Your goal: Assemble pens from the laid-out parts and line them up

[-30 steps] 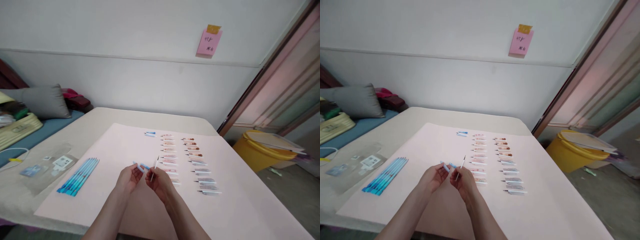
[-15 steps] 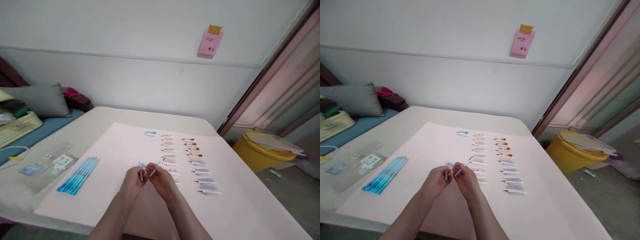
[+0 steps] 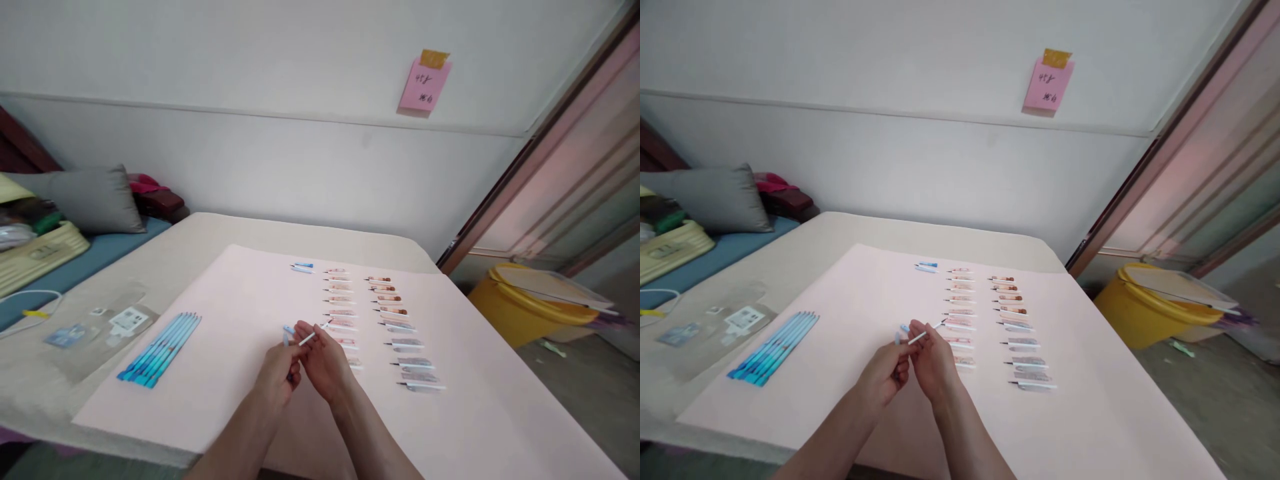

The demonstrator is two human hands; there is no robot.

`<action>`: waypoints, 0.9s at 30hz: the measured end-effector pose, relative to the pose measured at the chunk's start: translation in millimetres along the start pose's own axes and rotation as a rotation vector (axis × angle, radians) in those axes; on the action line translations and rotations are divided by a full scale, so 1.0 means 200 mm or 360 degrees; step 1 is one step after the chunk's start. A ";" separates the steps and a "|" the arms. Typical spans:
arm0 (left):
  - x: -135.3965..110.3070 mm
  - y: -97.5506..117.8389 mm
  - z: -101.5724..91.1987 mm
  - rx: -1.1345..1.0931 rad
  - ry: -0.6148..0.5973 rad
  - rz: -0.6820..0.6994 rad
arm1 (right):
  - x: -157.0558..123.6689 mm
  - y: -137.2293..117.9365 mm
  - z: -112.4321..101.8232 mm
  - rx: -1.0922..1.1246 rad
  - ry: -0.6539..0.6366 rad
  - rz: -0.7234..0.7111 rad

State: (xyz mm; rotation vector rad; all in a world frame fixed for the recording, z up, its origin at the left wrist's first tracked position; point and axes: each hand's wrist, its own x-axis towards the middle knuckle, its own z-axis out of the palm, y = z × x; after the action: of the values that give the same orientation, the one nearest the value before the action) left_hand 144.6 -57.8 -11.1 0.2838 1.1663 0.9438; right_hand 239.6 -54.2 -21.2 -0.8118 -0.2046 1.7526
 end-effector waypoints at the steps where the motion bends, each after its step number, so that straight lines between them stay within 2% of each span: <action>1: 0.00 -0.01 0.01 -0.0004 -0.0008 0.0011 | 0.00 0.00 0.01 0.0008 -0.0020 0.0001; 5: 0.01 -0.05 0.03 -0.0007 -0.0012 0.0077 | -0.01 0.01 0.03 0.0009 -0.0103 0.0003; 12: 0.01 -0.06 0.04 0.0060 0.0037 0.0183 | -0.03 0.02 0.06 -0.0110 -0.0080 0.0014; 20: 0.03 0.09 -0.03 -0.0208 -0.0052 0.0042 | -0.04 -0.05 0.01 -0.0021 0.0113 -0.0116; 23: 0.02 0.14 -0.05 -0.0292 -0.0111 -0.0049 | -0.04 -0.04 0.01 -0.0265 0.0165 -0.0097; 27: 0.01 0.11 -0.03 -0.0358 -0.0174 -0.0123 | -0.05 0.01 0.04 -0.0641 0.0144 -0.0092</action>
State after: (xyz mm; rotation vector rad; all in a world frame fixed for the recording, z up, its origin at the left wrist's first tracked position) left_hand 128.3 -43.9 -0.9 0.1065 0.9547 0.9696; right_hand 234.5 -62.4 -13.0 -1.1596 -0.5269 1.6377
